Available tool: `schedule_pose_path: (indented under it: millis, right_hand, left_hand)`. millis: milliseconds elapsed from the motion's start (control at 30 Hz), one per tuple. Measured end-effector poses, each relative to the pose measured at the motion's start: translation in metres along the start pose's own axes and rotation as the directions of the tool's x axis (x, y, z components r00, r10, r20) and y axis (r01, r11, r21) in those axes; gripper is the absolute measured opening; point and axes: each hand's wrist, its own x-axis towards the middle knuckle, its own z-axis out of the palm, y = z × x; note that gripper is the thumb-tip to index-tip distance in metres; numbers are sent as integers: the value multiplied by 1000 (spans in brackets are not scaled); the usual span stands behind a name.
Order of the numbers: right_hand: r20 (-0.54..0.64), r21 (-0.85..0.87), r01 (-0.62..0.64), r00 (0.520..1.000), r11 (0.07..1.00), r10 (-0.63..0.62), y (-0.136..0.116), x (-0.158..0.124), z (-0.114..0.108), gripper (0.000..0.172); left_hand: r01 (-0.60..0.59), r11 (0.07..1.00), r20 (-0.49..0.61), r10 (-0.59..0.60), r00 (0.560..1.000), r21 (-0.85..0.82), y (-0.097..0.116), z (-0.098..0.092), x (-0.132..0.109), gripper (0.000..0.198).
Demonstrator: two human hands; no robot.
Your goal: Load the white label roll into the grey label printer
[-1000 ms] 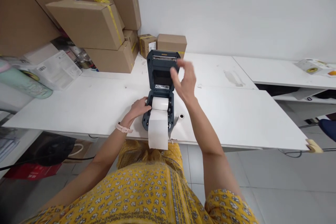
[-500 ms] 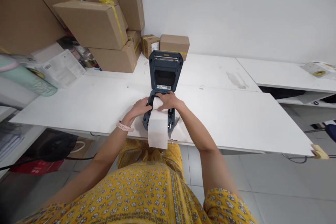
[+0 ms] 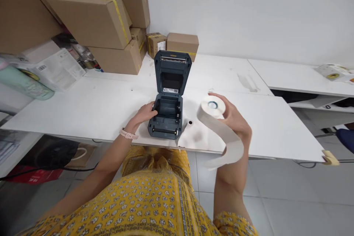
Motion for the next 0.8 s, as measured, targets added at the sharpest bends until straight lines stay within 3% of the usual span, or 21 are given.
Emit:
schedule_pose_path:
  millis: [67,133,267,367,433,500,567,633,700,800]
  right_hand:
    - [44,52,-82,996,995,80,32,-20,-17,83]
    - [4,103,-164,986,981,164,67,-32,-23,76]
    - [-91,209,-240,960,948,263,126,-40,-10,71]
    - [-169,264,-223,947,938,273,147,-41,2,75]
    - [-190,252,-242,937,937,293,142,-46,2,81]
    - [-241,211,-254,922,944,302,121,-55,-2,83]
    - [-353,177,-209,899,962,260,88,-68,-4,75]
    - [-439,178,-93,883,980,164,54,-82,6,55]
    - [-366,223,-15,925,975,98,32,-89,31,38]
    - [-173,265,-89,975,960,138,37,-87,81,43]
  left_hand:
    - [7,1000,6,-7,1000,11,0,0,1,54]
    - [19,999,7,-19,1000,32,0,0,2,55]
    - [35,998,1,-36,999,52,0,1,4,57]
    - [29,999,-5,-28,1000,39,1,1,4,57]
    - [33,999,-9,-33,999,36,1,2,4,57]
    - [41,998,-2,-41,999,44,2,1,4,56]
    - [42,997,9,-43,999,63,3,1,4,55]
    - [33,996,15,-34,999,77,3,1,4,54]
    - [15,997,13,-16,1000,75,2,0,4,54]
    - [11,998,10,-12,1000,61,2,0,3,53]
